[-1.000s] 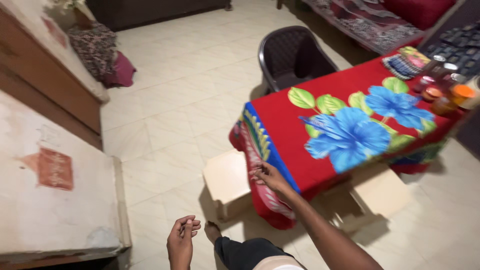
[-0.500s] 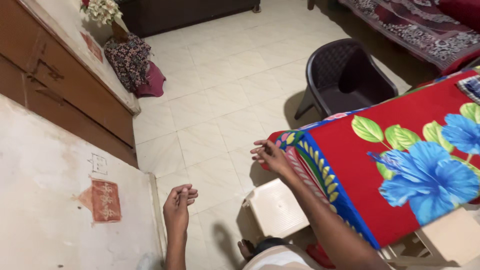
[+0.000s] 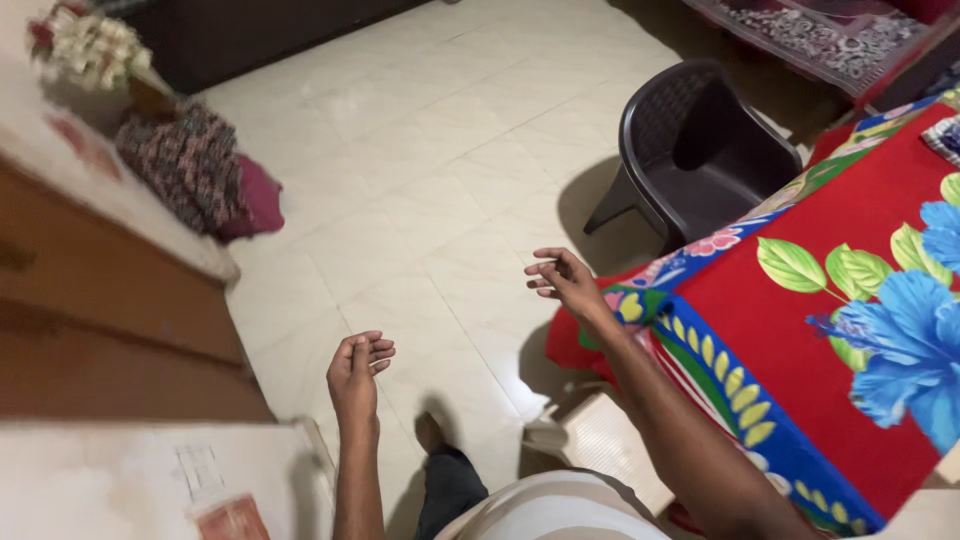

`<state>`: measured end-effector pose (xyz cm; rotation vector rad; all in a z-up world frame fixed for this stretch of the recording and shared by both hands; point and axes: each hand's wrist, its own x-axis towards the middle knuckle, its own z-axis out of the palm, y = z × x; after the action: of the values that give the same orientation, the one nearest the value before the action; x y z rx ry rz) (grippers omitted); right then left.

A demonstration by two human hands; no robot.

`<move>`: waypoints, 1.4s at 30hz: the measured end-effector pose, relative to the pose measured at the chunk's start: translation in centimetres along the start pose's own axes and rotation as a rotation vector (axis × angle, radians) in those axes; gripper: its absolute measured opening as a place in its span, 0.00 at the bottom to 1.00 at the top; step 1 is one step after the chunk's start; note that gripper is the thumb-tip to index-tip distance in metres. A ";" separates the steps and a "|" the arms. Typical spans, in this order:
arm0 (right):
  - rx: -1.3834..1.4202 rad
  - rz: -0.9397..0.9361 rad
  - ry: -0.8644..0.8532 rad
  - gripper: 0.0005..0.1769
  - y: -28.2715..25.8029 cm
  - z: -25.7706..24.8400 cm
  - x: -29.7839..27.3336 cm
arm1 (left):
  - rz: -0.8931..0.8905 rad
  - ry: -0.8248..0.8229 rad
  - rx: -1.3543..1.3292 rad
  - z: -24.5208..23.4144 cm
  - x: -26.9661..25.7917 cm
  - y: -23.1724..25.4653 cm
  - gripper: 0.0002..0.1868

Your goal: The person folds a cloth on a table, repositions a stool, and arranges cushions and smooths the patterned cover on a sofa bed by hand.

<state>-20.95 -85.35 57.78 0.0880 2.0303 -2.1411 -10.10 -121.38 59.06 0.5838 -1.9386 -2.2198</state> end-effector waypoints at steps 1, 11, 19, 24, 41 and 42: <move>-0.009 0.024 0.039 0.18 -0.3 0.8 1.5 | 0.000 -0.030 -0.007 -0.2 2.7 0.9 0.15; 0.028 0.001 0.282 0.17 -2.5 5.4 14.0 | -0.080 -0.254 0.079 2.0 26.3 7.6 0.15; 0.070 -0.003 0.451 0.19 -2.2 2.6 24.7 | -0.136 -0.450 0.104 10.7 40.7 8.1 0.18; 0.073 -0.020 0.558 0.19 -5.0 -0.5 34.5 | -0.107 -0.527 0.125 18.1 51.9 9.9 0.18; 0.084 -0.034 0.662 0.20 -14.7 -15.7 67.4 | -0.111 -0.658 0.151 47.1 83.5 10.6 0.18; 0.088 -0.033 0.676 0.20 -14.9 -16.9 69.7 | -0.113 -0.671 0.155 49.1 85.6 10.6 0.18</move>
<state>-93.40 -74.63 59.34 0.9060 2.2508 -2.4441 -108.40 -107.79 57.18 -0.0692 -2.4394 -2.5785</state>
